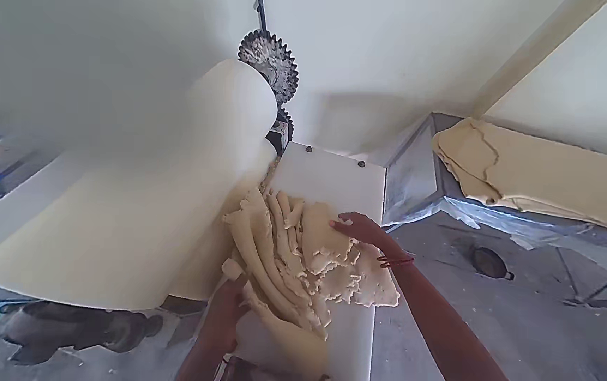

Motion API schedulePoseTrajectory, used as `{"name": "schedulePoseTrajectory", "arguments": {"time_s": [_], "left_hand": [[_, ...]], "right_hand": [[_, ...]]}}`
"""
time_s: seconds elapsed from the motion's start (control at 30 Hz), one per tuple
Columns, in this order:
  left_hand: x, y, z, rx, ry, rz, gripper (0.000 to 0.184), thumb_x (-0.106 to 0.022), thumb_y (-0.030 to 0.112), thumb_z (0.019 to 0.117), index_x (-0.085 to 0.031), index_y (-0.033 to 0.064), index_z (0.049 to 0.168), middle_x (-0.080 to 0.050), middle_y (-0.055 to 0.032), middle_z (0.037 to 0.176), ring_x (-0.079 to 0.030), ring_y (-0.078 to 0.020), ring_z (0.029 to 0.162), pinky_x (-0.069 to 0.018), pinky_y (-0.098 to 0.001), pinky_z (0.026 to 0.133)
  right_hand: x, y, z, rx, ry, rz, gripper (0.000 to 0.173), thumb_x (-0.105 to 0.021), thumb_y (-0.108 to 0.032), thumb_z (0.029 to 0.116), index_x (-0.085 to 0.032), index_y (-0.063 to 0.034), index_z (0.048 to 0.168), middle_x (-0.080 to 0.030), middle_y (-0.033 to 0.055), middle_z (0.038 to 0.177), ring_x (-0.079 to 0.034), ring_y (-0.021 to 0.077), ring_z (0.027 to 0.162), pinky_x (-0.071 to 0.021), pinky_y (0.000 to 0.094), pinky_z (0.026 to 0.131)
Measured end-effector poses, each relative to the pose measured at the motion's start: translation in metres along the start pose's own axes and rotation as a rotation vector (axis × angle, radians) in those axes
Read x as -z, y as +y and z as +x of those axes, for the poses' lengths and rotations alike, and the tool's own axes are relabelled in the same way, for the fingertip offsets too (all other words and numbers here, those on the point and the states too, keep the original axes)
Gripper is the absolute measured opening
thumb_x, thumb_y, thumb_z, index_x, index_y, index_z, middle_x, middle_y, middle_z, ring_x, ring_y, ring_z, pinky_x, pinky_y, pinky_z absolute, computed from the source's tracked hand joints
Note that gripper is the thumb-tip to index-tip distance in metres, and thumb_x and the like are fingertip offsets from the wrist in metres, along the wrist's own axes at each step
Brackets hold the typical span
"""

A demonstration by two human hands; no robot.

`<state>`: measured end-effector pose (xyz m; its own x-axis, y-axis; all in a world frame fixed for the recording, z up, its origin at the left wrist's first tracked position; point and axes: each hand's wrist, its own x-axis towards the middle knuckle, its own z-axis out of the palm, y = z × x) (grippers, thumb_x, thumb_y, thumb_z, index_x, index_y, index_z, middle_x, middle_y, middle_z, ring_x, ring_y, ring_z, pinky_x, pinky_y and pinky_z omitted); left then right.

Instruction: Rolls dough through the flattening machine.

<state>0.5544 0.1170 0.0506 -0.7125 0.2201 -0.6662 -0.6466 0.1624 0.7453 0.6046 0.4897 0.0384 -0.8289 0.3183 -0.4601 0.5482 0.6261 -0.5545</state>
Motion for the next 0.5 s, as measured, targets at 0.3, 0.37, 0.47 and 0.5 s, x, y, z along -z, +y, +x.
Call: {"name": "schedulePoseTrajectory", "arguments": {"time_s": [0.3,0.37,0.47,0.5], "left_hand": [[0.011,-0.002,0.037,0.101,-0.069,0.009,0.048,-0.072,0.009,0.0900,-0.052,-0.0006,0.133,-0.069,-0.0146,0.108,-0.069,-0.0207,0.094,-0.0592,-0.0380,0.079],[0.011,-0.007,0.039,0.092,-0.083,-0.039,0.047,-0.071,0.005,0.0890,-0.052,-0.0005,0.132,-0.070,-0.0141,0.107,-0.070,-0.0207,0.094,-0.0597,-0.0382,0.079],[0.017,-0.011,0.043,0.059,-0.139,-0.065,0.046,-0.073,0.007,0.0863,-0.055,-0.0014,0.128,-0.071,-0.0135,0.106,-0.071,-0.0211,0.095,-0.0603,-0.0399,0.083],[0.017,-0.015,0.042,0.047,-0.145,-0.075,0.046,-0.074,0.008,0.0859,-0.056,-0.0020,0.127,-0.072,-0.0137,0.106,-0.071,-0.0214,0.094,-0.0603,-0.0406,0.083]], "right_hand": [[-0.019,-0.030,0.006,-0.016,-0.366,0.631,0.048,-0.071,-0.026,0.0937,-0.052,-0.0051,0.133,-0.068,0.0026,0.107,-0.067,0.0070,0.092,-0.0577,0.0259,0.084],[-0.022,-0.025,0.009,-0.104,-0.426,0.813,0.038,-0.061,-0.028,0.0962,-0.051,-0.0123,0.129,-0.068,-0.0022,0.098,-0.068,0.0062,0.086,-0.0591,0.0253,0.077],[-0.027,-0.034,0.020,-0.173,-0.422,0.923,0.024,-0.039,-0.030,0.1073,-0.058,-0.0165,0.105,-0.071,-0.0060,0.081,-0.069,0.0039,0.074,-0.0584,0.0232,0.067],[-0.028,-0.037,0.017,-0.147,-0.420,0.927,0.023,-0.038,-0.027,0.1064,-0.058,-0.0169,0.103,-0.070,-0.0069,0.080,-0.068,0.0031,0.073,-0.0581,0.0231,0.067]]}}
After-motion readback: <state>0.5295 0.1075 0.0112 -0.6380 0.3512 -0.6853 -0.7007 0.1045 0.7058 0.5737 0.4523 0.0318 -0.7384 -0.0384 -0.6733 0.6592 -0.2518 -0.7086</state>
